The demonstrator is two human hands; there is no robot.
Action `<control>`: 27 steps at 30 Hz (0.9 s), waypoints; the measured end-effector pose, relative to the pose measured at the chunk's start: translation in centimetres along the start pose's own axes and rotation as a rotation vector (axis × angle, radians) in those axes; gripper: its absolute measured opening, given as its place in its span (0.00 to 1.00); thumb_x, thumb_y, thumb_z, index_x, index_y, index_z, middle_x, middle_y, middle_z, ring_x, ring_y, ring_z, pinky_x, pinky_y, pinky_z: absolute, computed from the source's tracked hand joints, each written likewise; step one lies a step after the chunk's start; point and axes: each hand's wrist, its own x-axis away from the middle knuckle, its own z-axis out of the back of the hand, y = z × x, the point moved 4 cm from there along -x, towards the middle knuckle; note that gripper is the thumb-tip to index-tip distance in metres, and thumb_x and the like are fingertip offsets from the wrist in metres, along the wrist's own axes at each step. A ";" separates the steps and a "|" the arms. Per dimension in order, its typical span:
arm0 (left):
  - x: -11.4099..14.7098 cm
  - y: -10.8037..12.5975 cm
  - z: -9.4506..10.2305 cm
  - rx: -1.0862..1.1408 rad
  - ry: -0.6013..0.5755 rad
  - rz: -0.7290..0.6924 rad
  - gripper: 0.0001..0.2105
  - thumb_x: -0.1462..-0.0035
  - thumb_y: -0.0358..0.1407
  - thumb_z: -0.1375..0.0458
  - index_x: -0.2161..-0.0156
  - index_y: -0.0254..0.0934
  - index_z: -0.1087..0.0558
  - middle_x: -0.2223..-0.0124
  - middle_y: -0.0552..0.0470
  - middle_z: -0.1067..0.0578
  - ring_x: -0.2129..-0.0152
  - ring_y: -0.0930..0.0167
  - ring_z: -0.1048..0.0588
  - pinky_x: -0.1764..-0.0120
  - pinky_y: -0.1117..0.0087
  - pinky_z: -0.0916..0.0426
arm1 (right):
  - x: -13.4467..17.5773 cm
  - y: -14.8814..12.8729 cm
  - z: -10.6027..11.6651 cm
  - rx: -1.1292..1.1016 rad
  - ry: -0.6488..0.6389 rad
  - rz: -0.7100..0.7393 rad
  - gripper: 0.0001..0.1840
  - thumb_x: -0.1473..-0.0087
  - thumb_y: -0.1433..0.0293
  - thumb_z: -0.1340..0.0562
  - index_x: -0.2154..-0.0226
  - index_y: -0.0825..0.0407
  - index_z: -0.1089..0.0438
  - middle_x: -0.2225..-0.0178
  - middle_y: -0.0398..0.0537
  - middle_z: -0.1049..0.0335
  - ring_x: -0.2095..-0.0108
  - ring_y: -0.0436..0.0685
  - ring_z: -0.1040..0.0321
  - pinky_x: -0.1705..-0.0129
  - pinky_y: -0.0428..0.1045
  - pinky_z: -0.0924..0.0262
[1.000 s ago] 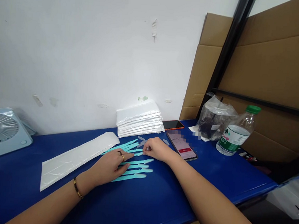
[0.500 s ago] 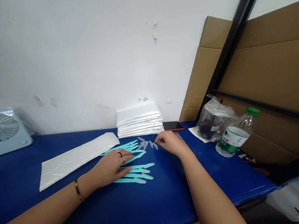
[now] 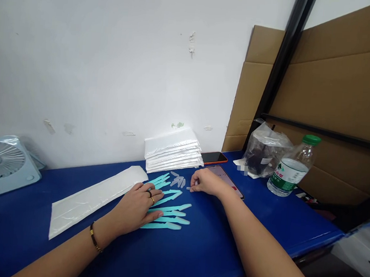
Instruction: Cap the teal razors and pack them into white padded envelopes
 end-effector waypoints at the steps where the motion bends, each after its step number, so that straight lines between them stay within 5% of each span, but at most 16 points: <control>1: 0.0 0.2 0.1 0.016 -0.010 -0.007 0.23 0.42 0.52 0.57 0.50 0.40 0.34 0.57 0.49 0.27 0.58 0.64 0.35 0.57 0.62 0.44 | 0.0 -0.3 -0.1 -0.020 0.006 0.005 0.10 0.60 0.62 0.34 0.75 0.52 0.26 0.77 0.42 0.28 0.76 0.50 0.35 0.76 0.43 0.47; 8: 0.1 1.3 -0.1 0.126 -0.040 -0.029 0.26 0.42 0.52 0.56 0.47 0.38 0.36 0.50 0.46 0.31 0.55 0.62 0.35 0.54 0.61 0.42 | 0.3 -2.7 -1.1 -0.186 -0.087 -0.011 0.12 0.58 0.64 0.36 0.71 0.54 0.25 0.77 0.45 0.28 0.78 0.50 0.34 0.77 0.43 0.44; 13: 0.3 2.1 0.0 0.266 -0.073 -0.062 0.25 0.43 0.50 0.53 0.44 0.38 0.39 0.50 0.46 0.31 0.54 0.63 0.35 0.54 0.64 0.39 | 0.6 -4.2 -1.0 -0.153 -0.070 0.124 0.10 0.57 0.71 0.39 0.69 0.53 0.24 0.70 0.45 0.25 0.73 0.50 0.32 0.72 0.42 0.41; 22: 0.3 1.8 -0.2 0.191 -0.056 -0.016 0.26 0.45 0.51 0.51 0.46 0.37 0.36 0.49 0.45 0.31 0.54 0.62 0.36 0.52 0.61 0.39 | 0.4 -0.5 -0.5 -0.100 -0.081 -0.005 0.09 0.63 0.66 0.34 0.74 0.53 0.24 0.78 0.43 0.28 0.78 0.50 0.34 0.78 0.42 0.46; 27: 0.3 1.6 -0.1 0.223 -0.089 -0.025 0.27 0.45 0.51 0.51 0.45 0.36 0.37 0.48 0.45 0.32 0.53 0.61 0.36 0.52 0.61 0.39 | 0.4 -1.4 -0.9 -0.173 -0.098 -0.012 0.11 0.62 0.63 0.34 0.73 0.53 0.25 0.78 0.44 0.27 0.78 0.50 0.34 0.77 0.42 0.45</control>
